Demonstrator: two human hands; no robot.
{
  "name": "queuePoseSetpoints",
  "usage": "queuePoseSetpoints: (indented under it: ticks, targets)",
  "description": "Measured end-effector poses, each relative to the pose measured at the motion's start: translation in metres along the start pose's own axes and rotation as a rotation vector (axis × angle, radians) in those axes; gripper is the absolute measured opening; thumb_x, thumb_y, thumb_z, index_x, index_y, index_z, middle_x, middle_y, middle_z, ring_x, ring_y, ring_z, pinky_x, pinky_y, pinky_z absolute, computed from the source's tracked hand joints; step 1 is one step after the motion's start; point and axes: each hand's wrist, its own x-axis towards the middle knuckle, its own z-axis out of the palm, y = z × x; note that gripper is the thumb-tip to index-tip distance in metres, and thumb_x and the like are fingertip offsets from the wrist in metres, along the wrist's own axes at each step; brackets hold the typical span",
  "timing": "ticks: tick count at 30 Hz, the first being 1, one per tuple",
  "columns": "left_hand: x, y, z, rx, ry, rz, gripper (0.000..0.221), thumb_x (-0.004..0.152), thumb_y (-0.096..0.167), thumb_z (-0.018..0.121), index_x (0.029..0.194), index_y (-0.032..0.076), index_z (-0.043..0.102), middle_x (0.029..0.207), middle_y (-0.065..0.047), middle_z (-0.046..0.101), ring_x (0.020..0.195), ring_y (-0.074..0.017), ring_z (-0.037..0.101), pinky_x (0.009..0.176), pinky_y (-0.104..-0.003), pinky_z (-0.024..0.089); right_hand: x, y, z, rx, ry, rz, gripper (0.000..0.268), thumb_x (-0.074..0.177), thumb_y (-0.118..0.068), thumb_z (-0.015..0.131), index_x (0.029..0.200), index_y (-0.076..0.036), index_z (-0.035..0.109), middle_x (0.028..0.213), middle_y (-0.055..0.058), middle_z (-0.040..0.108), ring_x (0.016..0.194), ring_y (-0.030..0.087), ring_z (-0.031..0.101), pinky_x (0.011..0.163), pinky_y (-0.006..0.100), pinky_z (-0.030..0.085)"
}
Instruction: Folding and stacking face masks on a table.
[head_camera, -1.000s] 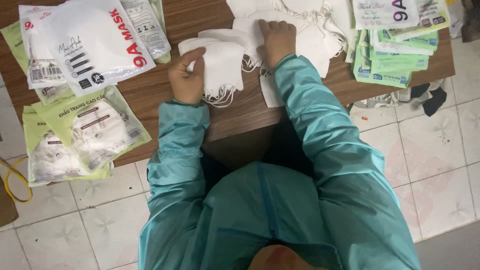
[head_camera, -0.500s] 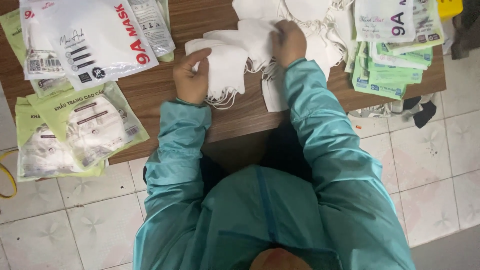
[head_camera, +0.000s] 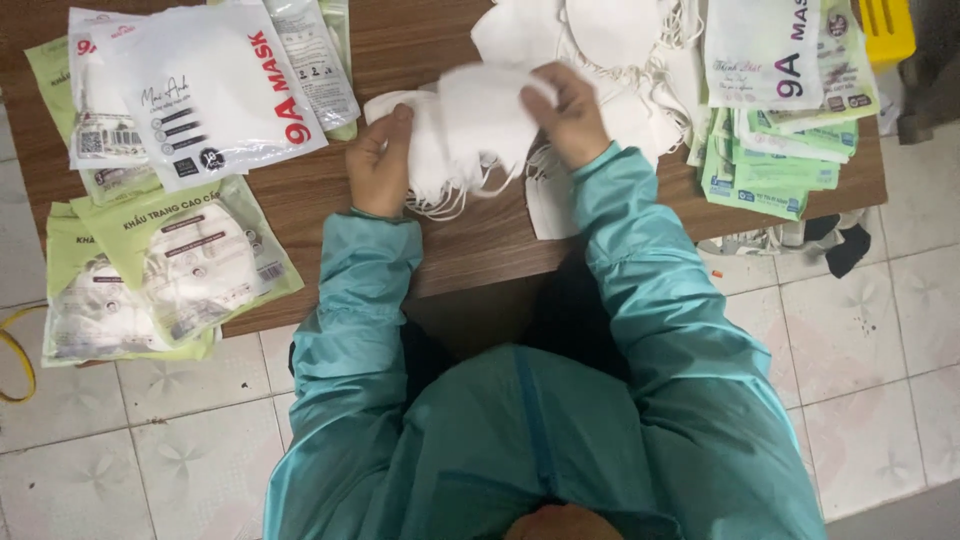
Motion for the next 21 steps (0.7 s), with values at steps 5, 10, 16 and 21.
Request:
queuePoseSetpoints:
  ticks: [5, 10, 16, 21]
  targets:
    - [-0.003, -0.003, 0.004, -0.021, -0.103, -0.087, 0.04, 0.088, 0.037, 0.075, 0.116, 0.009, 0.078, 0.12, -0.006, 0.077, 0.113, -0.0134, 0.069, 0.102, -0.025, 0.056, 0.0, 0.04, 0.019, -0.175, -0.201, -0.083, 0.019, 0.1, -0.028, 0.069, 0.107, -0.01, 0.066, 0.104, 0.006, 0.069, 0.099, 0.019, 0.066, 0.089, 0.034, 0.057]
    - [0.0, -0.018, -0.001, -0.017, -0.07, -0.029, 0.03, 0.092, 0.03, 0.072, 0.112, 0.008, 0.08, 0.111, -0.004, 0.078, 0.102, -0.0132, 0.071, 0.092, -0.025, 0.06, 0.004, 0.053, 0.02, 0.014, -0.129, 0.06, 0.017, 0.098, -0.024, 0.074, 0.101, -0.008, 0.067, 0.09, 0.003, 0.068, 0.065, 0.01, 0.063, 0.051, 0.022, 0.061]
    - [0.005, -0.031, -0.002, -0.057, -0.091, -0.018, 0.029, 0.093, 0.029, 0.073, 0.111, 0.007, 0.079, 0.106, -0.006, 0.079, 0.093, -0.0126, 0.071, 0.083, -0.026, 0.063, 0.026, 0.123, -0.038, -1.078, -0.012, -0.106, 0.064, 0.093, -0.046, 0.075, 0.143, -0.011, 0.056, 0.14, 0.023, 0.055, 0.121, 0.046, 0.049, 0.095, 0.058, 0.045]
    - [0.003, -0.029, -0.002, -0.06, -0.118, -0.072, 0.033, 0.091, 0.032, 0.074, 0.112, 0.008, 0.079, 0.107, -0.005, 0.078, 0.093, -0.0117, 0.071, 0.083, -0.024, 0.062, 0.027, 0.102, -0.023, -1.217, -0.059, 0.06, 0.069, 0.086, -0.045, 0.078, 0.145, -0.018, 0.054, 0.133, 0.018, 0.061, 0.117, 0.042, 0.054, 0.093, 0.055, 0.044]
